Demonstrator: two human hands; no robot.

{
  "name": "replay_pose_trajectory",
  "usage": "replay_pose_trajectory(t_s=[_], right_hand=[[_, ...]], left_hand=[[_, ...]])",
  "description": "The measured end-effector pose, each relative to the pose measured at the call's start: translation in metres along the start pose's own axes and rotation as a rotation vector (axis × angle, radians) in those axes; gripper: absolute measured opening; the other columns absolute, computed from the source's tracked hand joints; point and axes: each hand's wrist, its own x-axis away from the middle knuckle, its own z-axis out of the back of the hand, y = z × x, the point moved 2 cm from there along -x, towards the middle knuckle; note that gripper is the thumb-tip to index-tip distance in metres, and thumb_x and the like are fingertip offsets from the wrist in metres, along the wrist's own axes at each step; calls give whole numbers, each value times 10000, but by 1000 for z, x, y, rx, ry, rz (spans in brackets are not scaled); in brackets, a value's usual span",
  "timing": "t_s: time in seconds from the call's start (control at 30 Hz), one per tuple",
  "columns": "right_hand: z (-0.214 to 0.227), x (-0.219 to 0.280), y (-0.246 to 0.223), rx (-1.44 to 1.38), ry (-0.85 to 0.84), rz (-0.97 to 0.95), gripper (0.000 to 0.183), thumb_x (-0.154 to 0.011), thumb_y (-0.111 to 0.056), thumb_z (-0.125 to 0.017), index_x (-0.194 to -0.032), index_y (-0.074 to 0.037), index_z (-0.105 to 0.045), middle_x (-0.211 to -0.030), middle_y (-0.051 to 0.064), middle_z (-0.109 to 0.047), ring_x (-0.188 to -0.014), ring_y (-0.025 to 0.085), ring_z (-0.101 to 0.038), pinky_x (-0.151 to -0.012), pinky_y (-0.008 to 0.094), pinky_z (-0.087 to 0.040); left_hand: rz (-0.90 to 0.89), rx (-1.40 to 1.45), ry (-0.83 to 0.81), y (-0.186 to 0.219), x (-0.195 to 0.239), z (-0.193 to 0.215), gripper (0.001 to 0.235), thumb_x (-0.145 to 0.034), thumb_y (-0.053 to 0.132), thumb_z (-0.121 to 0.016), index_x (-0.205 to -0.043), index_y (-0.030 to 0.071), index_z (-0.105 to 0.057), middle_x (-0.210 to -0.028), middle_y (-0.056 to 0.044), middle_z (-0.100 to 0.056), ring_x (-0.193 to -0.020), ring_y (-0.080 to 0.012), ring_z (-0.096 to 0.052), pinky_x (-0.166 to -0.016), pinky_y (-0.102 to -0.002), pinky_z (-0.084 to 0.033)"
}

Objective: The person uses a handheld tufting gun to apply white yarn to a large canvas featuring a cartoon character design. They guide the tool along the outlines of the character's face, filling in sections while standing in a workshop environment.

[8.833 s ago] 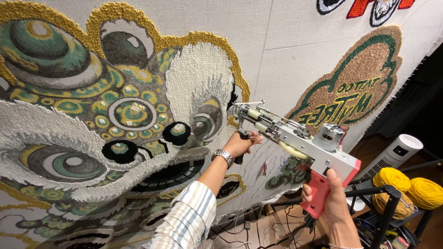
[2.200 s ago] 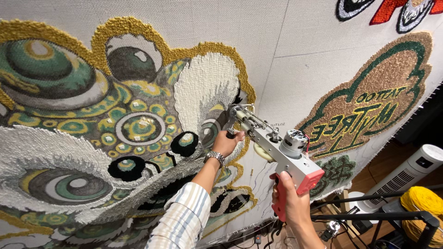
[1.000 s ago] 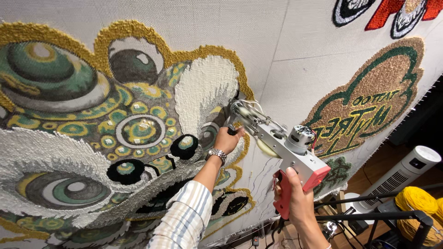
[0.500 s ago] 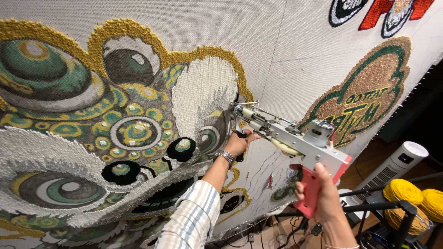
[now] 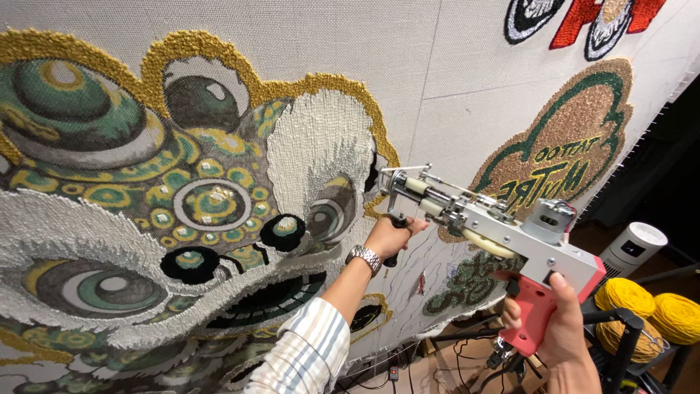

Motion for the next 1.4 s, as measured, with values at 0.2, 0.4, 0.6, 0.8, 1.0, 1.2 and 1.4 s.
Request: replay_pose_trajectory(t_s=[0.2,0.4,0.6,0.8,1.0,1.2,1.4], right_hand=[[2,4,-1,-22,-24,31,896,-906,-678,-501,-1236,149,-606,-638,111,-547,-505,181,-501,-484,324,-433],[-3,3,7,23,35,-28,806,-899,-636,-520,-1224,96,-617,-609,101,-534,-481,178,-497,-449,328,-429],[-13,1,12,34,95,-25,666,-914,-582,-564,-1193,21,-530,-697,131,-565,-515,184,-511,-443,346,-424],[-35,4,2,57,99,-3,614,-891,-540,-548,-1224,-24,-557,-1022,174,-700,-543,158,-511,-431,332,-427],[-32,-4,13,6,5,-51,704,-960,-595,-548,-1222,55,-626,-771,131,-600,-506,183,-534,-414,337,-453],[-40,-8,14,52,104,-52,588,-901,-583,-531,-1085,-26,-577,-682,104,-603,-483,179,-500,-420,331,-416],[-49,-14,14,93,87,-80,605,-918,-614,-563,-1064,-27,-581,-634,130,-529,-479,195,-513,-441,329,-437]], left_hand=[[-36,52,6,6,-1,-3,281,-925,309,-703,-1075,87,-788,-963,8,-806,-658,-41,-649,-542,-257,-513],[40,94,44,-26,0,-6,294,-982,339,-708,-1087,68,-760,-967,-36,-795,-711,-59,-625,-562,-243,-517],[73,67,55,-31,8,2,290,-936,318,-725,-1037,53,-787,-900,-4,-786,-587,-102,-608,-555,-269,-527],[56,17,85,-34,10,9,253,-910,261,-765,-1001,27,-799,-780,-64,-754,-590,-111,-658,-578,-288,-553],[68,-7,102,-41,5,15,231,-875,231,-764,-970,26,-812,-782,-65,-774,-589,-121,-681,-597,-297,-559],[67,-7,107,-51,-4,20,229,-860,245,-775,-928,29,-808,-774,-61,-776,-604,-128,-710,-620,-302,-574],[43,-25,136,-59,-14,26,266,-869,271,-797,-911,10,-774,-727,-112,-755,-582,-119,-685,-597,-296,-546]])
